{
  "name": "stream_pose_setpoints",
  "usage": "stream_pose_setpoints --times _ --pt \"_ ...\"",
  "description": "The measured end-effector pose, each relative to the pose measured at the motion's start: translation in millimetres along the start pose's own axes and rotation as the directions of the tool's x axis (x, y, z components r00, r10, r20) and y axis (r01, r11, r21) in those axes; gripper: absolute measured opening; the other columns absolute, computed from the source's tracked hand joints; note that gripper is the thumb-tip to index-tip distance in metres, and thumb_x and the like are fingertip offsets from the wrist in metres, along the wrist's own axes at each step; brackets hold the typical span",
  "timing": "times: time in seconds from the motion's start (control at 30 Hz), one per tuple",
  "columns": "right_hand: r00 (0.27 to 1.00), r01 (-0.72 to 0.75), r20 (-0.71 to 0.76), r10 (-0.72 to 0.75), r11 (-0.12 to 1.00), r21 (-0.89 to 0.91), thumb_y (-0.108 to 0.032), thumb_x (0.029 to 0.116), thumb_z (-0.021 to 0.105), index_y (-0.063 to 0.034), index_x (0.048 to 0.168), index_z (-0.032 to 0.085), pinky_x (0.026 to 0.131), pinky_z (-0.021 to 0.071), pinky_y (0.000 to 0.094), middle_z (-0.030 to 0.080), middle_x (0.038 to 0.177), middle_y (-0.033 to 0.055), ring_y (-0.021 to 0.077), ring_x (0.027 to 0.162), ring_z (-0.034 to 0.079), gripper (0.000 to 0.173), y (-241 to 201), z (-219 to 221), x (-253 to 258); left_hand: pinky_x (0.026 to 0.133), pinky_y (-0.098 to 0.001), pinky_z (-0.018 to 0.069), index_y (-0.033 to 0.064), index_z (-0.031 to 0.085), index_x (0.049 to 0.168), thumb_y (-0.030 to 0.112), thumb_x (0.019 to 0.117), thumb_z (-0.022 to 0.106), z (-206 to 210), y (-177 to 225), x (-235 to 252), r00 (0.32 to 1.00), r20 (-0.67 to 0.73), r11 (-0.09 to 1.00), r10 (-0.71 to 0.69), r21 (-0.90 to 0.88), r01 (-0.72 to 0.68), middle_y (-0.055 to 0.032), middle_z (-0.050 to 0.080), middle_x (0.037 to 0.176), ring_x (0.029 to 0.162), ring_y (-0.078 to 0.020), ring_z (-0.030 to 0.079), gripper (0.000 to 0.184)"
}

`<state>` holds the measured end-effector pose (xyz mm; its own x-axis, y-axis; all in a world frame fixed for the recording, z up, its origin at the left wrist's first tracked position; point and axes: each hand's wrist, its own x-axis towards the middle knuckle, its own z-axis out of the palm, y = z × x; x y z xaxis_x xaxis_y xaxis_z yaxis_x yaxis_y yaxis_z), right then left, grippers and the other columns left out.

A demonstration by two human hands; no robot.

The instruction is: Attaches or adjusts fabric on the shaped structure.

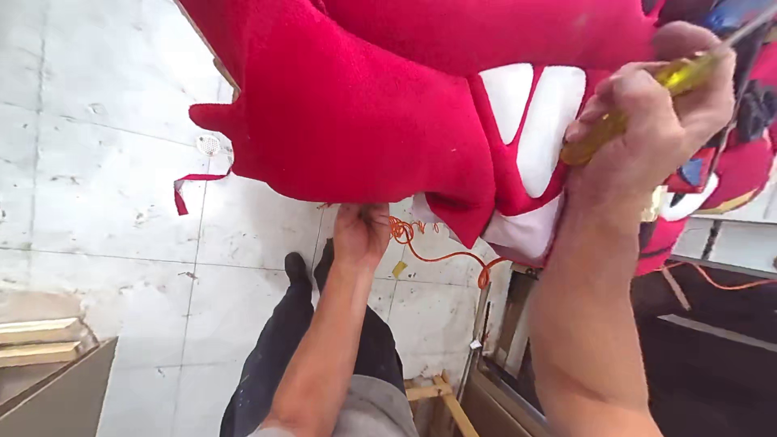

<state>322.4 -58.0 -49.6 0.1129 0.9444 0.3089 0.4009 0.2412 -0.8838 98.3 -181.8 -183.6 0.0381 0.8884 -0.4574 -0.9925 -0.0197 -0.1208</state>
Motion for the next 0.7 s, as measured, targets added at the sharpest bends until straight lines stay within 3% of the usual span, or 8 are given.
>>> stream_pose_setpoints --times 0.1,0.2,0.3,0.4,0.47,0.57,0.7 --pt "0.998 0.02 -0.056 -0.019 1.0 0.02 -0.004 0.0965 0.048 -0.0049 0.122 0.05 0.048 0.0564 0.0254 0.062 0.076 -0.0069 0.0089 0.057 0.062 0.026 4.7 1.8 -6.0 0.069 -0.0244 0.0597 0.0071 0.067 0.085 0.012 0.1046 0.045 3.9 2.8 6.4 0.997 0.0 0.997 -0.073 -0.028 0.073 -0.0049 0.068 0.072 0.062 -0.0104 0.065 0.03" --pt "0.997 0.05 -0.05 -0.054 0.996 -0.077 -0.006 0.0951 0.051 -0.0043 0.124 0.048 0.049 0.0562 0.0252 0.062 0.08 -0.0072 0.0078 0.059 0.062 0.029 1.8 6.1 -7.5 0.077 -0.0267 0.0604 0.0088 0.066 0.089 0.009 0.1057 0.038 3.1 -0.2 3.7 1.0 -0.014 1.0 -0.026 -0.012 0.026 -0.005 0.07 0.078 0.069 -0.0115 0.068 0.033" --pt "0.995 0.079 -0.046 -0.084 0.992 -0.096 -0.007 0.0951 0.051 -0.0034 0.125 0.048 0.049 0.0558 0.0249 0.063 0.081 -0.0063 0.0079 0.06 0.063 0.03 4.7 7.6 -8.3 0.083 -0.0315 0.0612 0.0064 0.067 0.093 0.005 0.1035 0.041 -3.9 -10.5 1.6 0.999 0.004 0.995 0.046 -0.089 -0.046 -0.009 0.072 0.084 0.078 -0.0165 0.072 0.028" --pt "0.995 0.082 -0.042 -0.087 0.991 -0.104 -0.007 0.0952 0.05 -0.0032 0.125 0.047 0.05 0.0562 0.0247 0.064 0.083 -0.006 0.0079 0.062 0.064 0.03 6.2 6.1 -8.2 0.079 -0.0297 0.0615 0.0069 0.068 0.089 0.005 0.1025 0.043 -1.6 -14.8 4.2 0.999 0.006 0.995 0.037 -0.098 -0.037 -0.0078 0.072 0.081 0.074 -0.0152 0.072 0.028" --pt "0.994 0.103 -0.02 -0.105 0.991 -0.086 -0.008 0.0953 0.051 -0.0031 0.125 0.047 0.051 0.0563 0.025 0.064 0.084 -0.0054 0.0083 0.062 0.064 0.031 8.3 4.4 -8.4 0.076 -0.0285 0.0609 0.009 0.068 0.085 0.008 0.1023 0.044 1.6 -11.2 7.0 1.0 0.002 0.999 0.028 -0.043 -0.028 -0.0048 0.07 0.075 0.068 -0.0125 0.069 0.03" --pt "0.988 0.133 0.084 -0.129 0.99 -0.037 -0.009 0.0961 0.048 -0.0088 0.126 0.044 0.056 0.0573 0.0239 0.064 0.09 -0.0071 0.0068 0.068 0.064 0.031 8.7 3.1 -13.9 0.085 -0.0334 0.0607 0.008 0.069 0.093 0.006 0.102 0.045 -10.3 -9.2 1.9 0.991 0.057 0.992 0.123 -0.039 -0.121 -0.008 0.074 0.086 0.081 -0.0165 0.073 0.027" --pt "0.961 0.209 0.147 -0.233 0.964 0.162 -0.016 0.0956 0.051 -0.0148 0.113 0.055 0.058 0.0575 0.0266 0.066 0.089 -0.0042 0.0091 0.069 0.065 0.018 8.2 -7.4 -16.4 0.085 -0.0313 0.0608 0.0065 0.072 0.095 0.008 0.0988 0.054 -22.2 -34.2 12.0 0.949 0.204 0.966 0.241 -0.143 -0.214 -0.0079 0.075 0.088 0.082 -0.0154 0.073 0.019"
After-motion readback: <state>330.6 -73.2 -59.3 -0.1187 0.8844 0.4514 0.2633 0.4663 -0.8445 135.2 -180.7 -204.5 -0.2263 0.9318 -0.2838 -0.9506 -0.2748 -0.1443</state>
